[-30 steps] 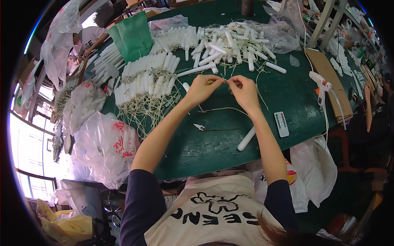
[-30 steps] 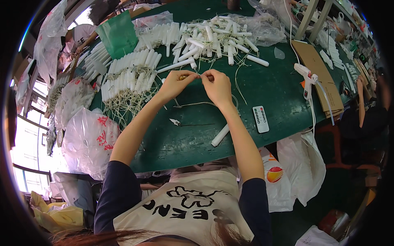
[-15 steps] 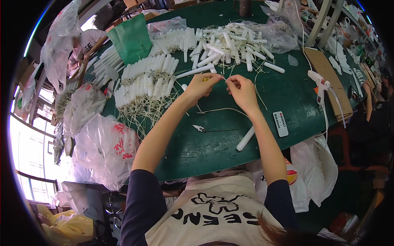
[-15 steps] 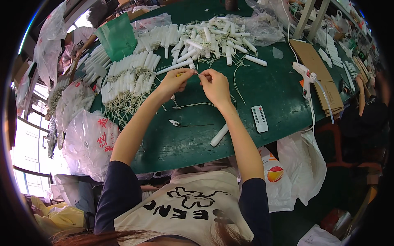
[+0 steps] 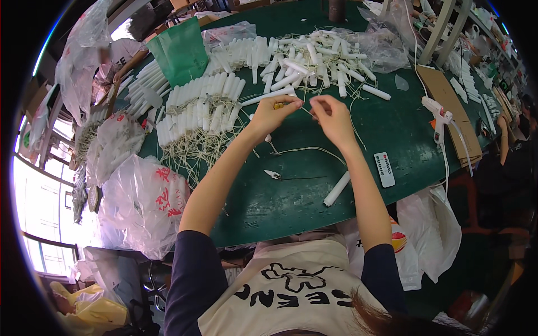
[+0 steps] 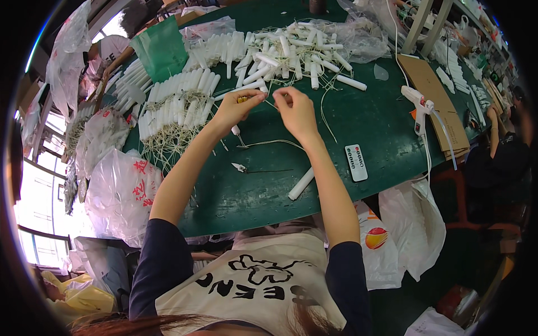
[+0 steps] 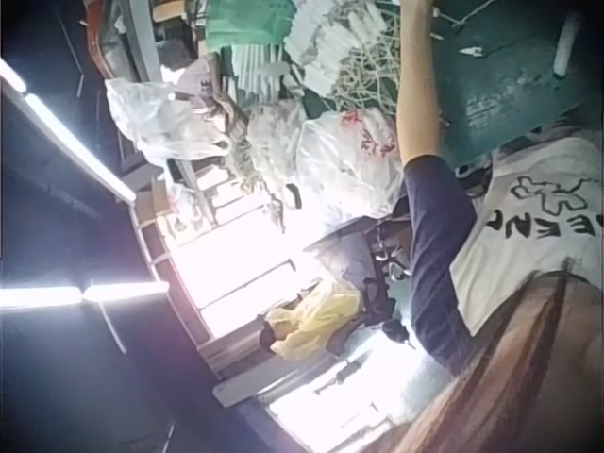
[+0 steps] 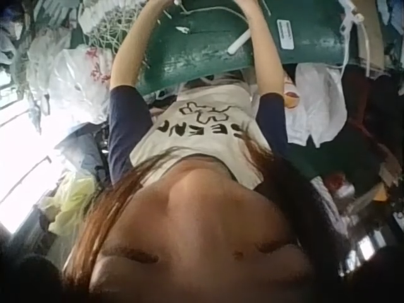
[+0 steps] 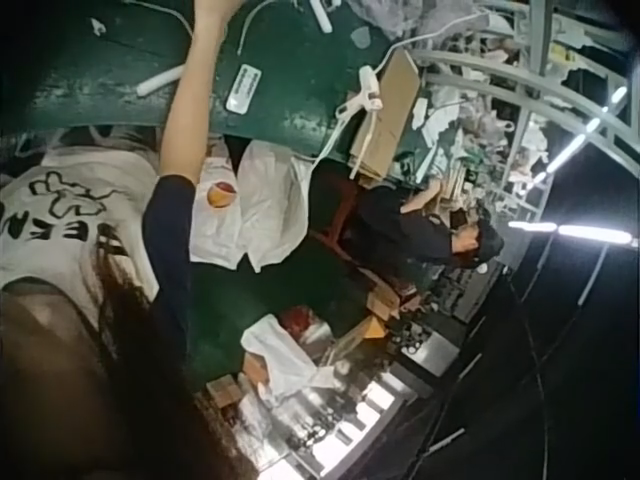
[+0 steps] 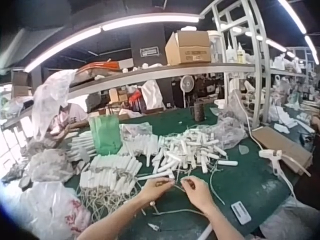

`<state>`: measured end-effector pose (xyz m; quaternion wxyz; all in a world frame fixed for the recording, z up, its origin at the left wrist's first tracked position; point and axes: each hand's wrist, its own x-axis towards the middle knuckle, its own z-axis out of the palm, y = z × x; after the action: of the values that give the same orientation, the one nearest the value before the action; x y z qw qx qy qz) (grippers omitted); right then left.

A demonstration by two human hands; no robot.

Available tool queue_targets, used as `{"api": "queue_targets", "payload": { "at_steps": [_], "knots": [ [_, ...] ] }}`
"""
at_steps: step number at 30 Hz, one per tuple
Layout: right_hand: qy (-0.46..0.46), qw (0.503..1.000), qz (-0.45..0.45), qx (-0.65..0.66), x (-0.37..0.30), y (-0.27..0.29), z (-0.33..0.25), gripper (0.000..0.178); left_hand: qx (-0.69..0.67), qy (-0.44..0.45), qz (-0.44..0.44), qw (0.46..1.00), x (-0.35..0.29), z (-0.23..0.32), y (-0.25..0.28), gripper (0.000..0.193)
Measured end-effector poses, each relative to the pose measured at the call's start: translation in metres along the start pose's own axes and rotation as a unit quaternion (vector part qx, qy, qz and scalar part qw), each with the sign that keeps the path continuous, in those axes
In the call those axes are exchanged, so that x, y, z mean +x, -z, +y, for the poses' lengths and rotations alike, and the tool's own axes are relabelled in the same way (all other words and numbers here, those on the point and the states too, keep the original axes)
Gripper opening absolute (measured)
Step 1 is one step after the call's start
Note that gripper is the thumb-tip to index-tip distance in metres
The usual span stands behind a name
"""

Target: Assembling small white cylindrical components by inserting wires and sealing them using a lighter.

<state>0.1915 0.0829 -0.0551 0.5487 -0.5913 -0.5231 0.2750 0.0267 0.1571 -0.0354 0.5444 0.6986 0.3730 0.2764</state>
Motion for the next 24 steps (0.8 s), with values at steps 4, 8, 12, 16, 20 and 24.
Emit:
{"api": "queue_targets", "payload": {
  "at_steps": [4, 8, 12, 16, 20, 24],
  "knots": [
    [-0.183, 0.963, -0.066, 0.188, 0.008, -0.003, -0.01, 0.028, -0.046, 0.016, 0.008, 0.999, 0.0, -0.009, 0.001, 0.028],
    [-0.203, 0.945, -0.087, 0.24, 0.011, -0.005, -0.011, 0.026, -0.044, 0.01, 0.006, 0.999, -0.001, -0.009, 0.0, 0.029],
    [-0.247, 0.911, -0.109, 0.311, 0.015, -0.002, 0.007, 0.024, -0.059, 0.012, 0.023, 0.998, 0.002, -0.01, -0.005, 0.03],
    [-0.275, 0.897, -0.132, 0.32, 0.015, -0.001, 0.017, 0.022, -0.222, 0.083, -0.007, 0.971, 0.006, -0.011, -0.004, 0.024],
    [-0.277, 0.913, -0.105, 0.279, 0.013, 0.006, 0.017, 0.023, -0.245, 0.109, -0.007, 0.963, 0.01, -0.014, -0.001, 0.017],
    [-0.183, 0.979, -0.024, 0.091, 0.013, 0.02, 0.024, 0.025, -0.311, 0.088, 0.029, 0.946, 0.005, -0.015, 0.01, 0.016]
  ]
}}
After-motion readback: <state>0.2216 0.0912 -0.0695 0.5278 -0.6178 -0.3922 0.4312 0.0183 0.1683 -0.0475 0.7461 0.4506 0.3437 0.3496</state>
